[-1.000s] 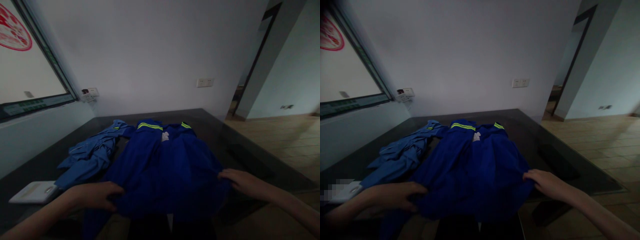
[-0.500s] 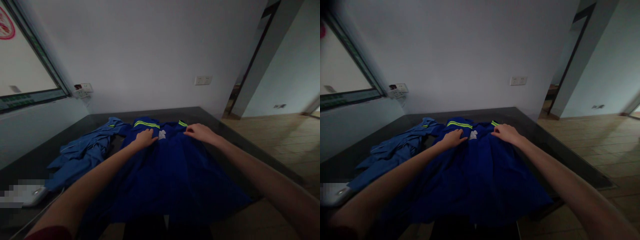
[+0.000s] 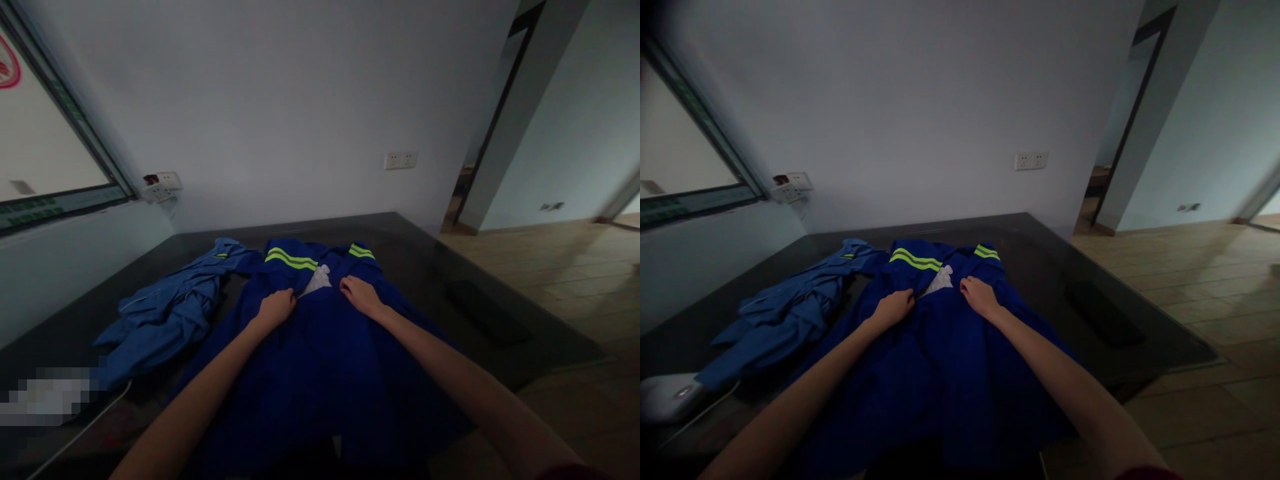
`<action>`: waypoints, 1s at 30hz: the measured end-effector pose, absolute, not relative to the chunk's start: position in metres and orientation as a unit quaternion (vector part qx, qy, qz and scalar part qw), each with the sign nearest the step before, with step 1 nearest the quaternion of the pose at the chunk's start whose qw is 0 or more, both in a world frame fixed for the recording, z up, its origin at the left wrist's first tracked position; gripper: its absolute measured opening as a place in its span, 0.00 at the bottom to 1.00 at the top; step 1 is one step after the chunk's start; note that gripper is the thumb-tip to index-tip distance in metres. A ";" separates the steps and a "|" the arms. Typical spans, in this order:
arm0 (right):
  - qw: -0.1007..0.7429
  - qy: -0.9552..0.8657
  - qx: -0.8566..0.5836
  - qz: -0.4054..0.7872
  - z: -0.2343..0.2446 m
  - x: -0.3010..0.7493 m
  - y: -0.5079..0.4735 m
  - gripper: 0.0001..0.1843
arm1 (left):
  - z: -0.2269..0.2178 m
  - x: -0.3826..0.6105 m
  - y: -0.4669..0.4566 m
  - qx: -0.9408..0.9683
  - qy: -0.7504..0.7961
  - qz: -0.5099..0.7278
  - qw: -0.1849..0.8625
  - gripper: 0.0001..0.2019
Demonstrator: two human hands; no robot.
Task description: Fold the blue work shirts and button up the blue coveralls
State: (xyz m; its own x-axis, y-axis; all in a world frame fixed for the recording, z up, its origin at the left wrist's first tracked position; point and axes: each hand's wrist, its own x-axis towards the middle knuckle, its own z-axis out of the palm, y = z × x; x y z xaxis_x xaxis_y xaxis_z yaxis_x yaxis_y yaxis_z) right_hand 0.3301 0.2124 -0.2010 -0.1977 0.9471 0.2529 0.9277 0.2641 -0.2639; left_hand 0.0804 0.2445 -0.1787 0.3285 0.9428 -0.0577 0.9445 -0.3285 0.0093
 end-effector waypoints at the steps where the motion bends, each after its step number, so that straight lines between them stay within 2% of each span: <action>1: 0.200 -0.776 -0.598 0.027 -0.199 0.331 0.208 0.07 | -0.176 0.076 0.239 0.817 0.576 -0.021 0.018 0.14; 8: 0.308 -0.790 -0.528 0.053 -0.196 0.341 0.176 0.08 | -0.163 0.054 0.200 0.842 0.538 -0.021 0.021 0.13; 13: 0.252 -0.824 -0.493 0.118 -0.200 0.348 0.170 0.08 | -0.167 0.056 0.187 0.862 0.501 -0.064 0.048 0.13; 17: 0.205 -0.837 -0.485 0.149 -0.192 0.350 0.175 0.08 | -0.159 0.068 0.193 0.858 0.512 -0.039 0.027 0.18; 20: 0.205 -0.821 -0.509 0.160 -0.179 0.350 0.187 0.11 | -0.151 0.085 0.209 0.868 0.494 0.047 0.025 0.17; 24: 0.251 -0.767 -0.571 0.149 -0.161 0.352 0.218 0.13 | -0.162 0.110 0.248 0.872 0.465 0.145 0.049 0.12; 27: 0.285 -0.682 -0.655 0.156 -0.154 0.361 0.246 0.12 | -0.186 0.119 0.276 0.851 0.492 0.165 0.075 0.12; 30: 0.283 -0.614 -0.721 0.153 -0.155 0.372 0.271 0.13 | -0.208 0.119 0.290 0.842 0.500 0.159 0.125 0.10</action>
State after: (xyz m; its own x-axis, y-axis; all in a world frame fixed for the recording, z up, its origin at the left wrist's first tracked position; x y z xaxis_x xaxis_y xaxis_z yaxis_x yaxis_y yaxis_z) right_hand 0.3717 0.2713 -0.1555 0.1992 0.9716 0.1276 0.7985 -0.0854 -0.5959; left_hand 0.1190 0.2896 -0.2080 0.4486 0.8822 0.1431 0.8022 -0.4680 0.3706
